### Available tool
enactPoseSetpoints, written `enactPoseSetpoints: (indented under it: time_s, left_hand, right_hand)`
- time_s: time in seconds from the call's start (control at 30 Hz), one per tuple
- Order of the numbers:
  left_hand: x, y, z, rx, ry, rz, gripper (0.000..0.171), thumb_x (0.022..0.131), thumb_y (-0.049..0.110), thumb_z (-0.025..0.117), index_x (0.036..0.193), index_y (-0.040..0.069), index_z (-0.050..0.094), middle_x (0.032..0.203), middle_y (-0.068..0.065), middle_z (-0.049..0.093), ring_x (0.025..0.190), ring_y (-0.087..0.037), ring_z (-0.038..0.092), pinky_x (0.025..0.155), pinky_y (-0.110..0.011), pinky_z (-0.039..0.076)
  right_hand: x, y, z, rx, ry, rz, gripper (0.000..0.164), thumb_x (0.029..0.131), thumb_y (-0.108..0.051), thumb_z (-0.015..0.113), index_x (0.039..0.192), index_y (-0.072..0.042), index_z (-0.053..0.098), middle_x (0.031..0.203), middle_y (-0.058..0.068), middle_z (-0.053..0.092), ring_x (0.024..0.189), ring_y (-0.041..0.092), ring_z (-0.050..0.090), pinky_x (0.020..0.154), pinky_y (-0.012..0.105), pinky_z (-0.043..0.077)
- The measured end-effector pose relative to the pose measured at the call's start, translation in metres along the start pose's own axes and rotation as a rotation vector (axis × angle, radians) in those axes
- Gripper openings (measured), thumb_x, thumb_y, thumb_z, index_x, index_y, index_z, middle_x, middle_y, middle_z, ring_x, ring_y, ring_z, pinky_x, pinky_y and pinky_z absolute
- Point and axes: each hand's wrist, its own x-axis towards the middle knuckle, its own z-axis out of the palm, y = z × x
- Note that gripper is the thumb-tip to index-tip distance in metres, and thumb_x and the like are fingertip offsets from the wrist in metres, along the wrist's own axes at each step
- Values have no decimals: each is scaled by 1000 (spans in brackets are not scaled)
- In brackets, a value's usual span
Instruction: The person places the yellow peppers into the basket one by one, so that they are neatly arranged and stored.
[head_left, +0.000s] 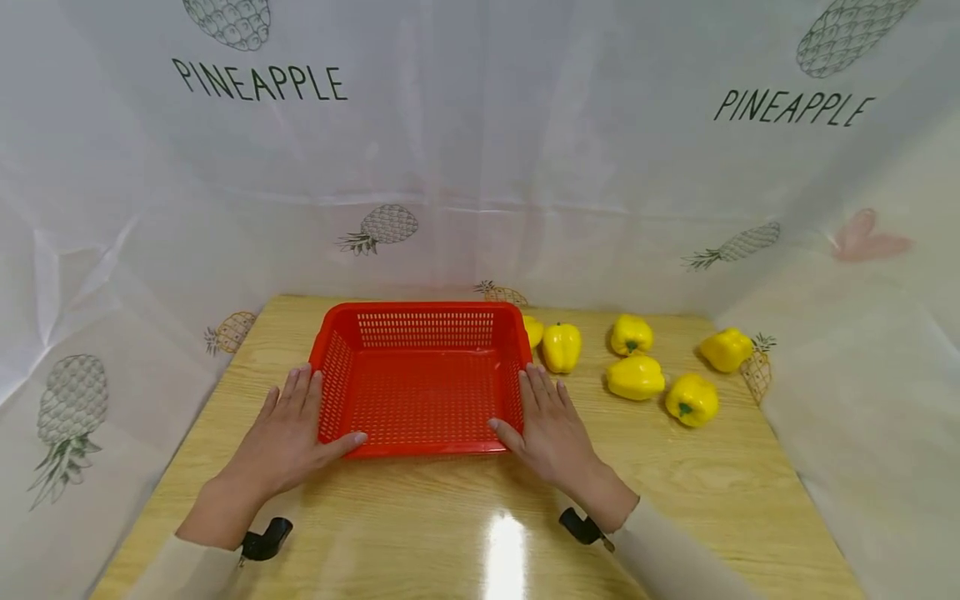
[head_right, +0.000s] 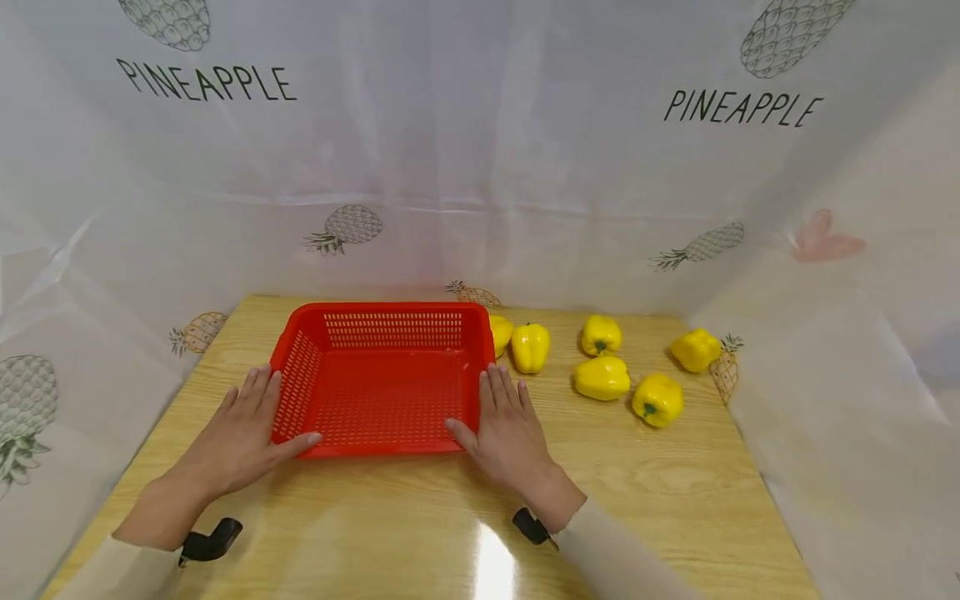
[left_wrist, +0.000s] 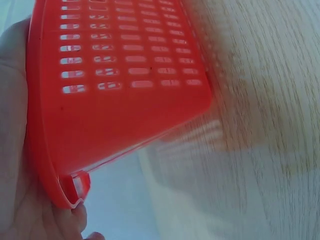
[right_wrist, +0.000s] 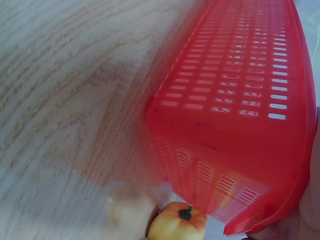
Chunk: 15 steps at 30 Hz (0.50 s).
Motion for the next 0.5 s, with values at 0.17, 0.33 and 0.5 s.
enactPoseSetpoints:
  time_s: [0.17,0.33,0.5]
  left_hand:
    - [-1,-1,-1,-13,-5,20,128,90,83,55,163,-13,13,173,-33,6,160,-53,7,127,-71,9]
    - [-1,-4,-6,-12,-32,49,130,88,84,58,163,-13,13,172,-34,8,159,-54,9,126,-73,11]
    - [0,-10,-13,-22,-65,67,132,88,82,61,164,-11,9,172,-34,6,160,-54,7,126,-73,8]
  right_hand:
    - [-6,-2,-1,-4,-10,7,95,105,-68,43,162,8,31,172,25,22,161,42,21,131,61,18]
    - [-13,-1,-3,-2,-18,20,95,105,-68,45,162,7,30,173,24,21,161,41,20,131,61,18]
    - [-15,0,-6,-11,-20,17,95,105,-68,43,162,7,31,173,24,22,161,41,22,130,61,19]
